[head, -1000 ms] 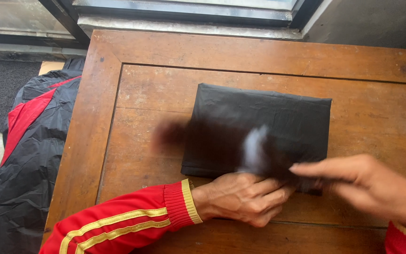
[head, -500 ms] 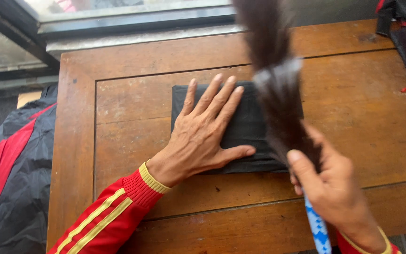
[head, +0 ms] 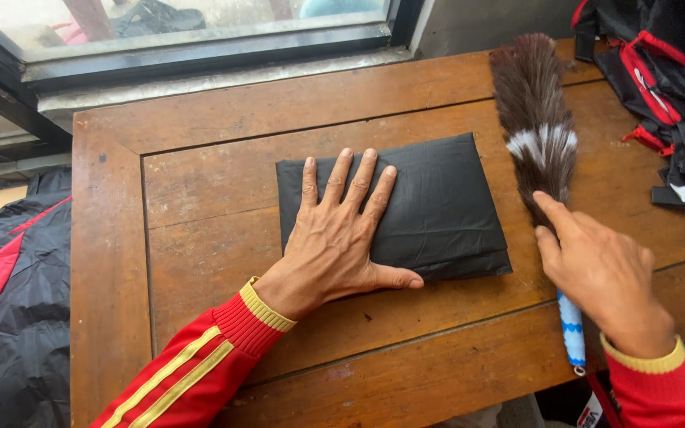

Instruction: The person uses a feather duster to clean a large piece of black and red fabric laid out on a wooden table. They brush the surface repeatedly, fold the fabric into a smaller rectangular shape, and continue dusting the folded item.

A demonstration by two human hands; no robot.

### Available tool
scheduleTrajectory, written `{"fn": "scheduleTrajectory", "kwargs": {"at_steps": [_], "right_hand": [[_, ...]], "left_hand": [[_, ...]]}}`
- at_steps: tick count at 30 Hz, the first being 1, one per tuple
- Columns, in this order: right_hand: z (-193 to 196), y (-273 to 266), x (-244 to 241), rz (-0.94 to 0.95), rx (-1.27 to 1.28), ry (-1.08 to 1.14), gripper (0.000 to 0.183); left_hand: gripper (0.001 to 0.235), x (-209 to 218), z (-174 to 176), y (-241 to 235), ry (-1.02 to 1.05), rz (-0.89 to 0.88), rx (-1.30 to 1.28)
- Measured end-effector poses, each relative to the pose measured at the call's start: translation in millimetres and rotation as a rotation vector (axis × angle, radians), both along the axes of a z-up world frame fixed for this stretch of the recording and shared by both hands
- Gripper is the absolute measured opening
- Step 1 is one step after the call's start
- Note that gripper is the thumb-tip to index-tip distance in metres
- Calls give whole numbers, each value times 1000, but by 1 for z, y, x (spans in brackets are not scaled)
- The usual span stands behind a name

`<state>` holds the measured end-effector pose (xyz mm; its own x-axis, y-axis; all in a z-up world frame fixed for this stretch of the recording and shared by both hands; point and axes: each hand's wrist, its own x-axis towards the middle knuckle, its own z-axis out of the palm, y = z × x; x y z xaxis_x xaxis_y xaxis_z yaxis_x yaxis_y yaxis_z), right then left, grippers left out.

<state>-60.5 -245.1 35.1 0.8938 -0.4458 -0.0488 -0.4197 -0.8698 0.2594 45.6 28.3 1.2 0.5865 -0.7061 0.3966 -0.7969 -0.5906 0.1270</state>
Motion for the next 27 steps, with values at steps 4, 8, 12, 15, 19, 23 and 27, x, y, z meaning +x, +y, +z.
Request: {"fn": "scheduleTrajectory", "kwargs": {"at_steps": [4,8,12,15,19,23,27], "right_hand": [[8,17,7,333,-542,-175,29],[29,106,45,784,-116,-614,61],[-9,154,68,951,372,-416,89],[-20,158,75,911,479,-362,92],[-27,146,73,883,428,-355,93],[-29,120,75,832,384,-313,96],[-30,90,73,767,248,-246,92]], "left_hand": [[118,-4,-3,0,-30,26,5],[118,-3,-9,-1,-51,38,-11],[88,0,-17,0,-62,27,118],[91,-1,-18,-4,-67,76,194],[90,-2,-24,-7,-62,71,230],[95,-2,-15,-5,14,45,154],[126,-3,-10,-3,27,54,76]]}}
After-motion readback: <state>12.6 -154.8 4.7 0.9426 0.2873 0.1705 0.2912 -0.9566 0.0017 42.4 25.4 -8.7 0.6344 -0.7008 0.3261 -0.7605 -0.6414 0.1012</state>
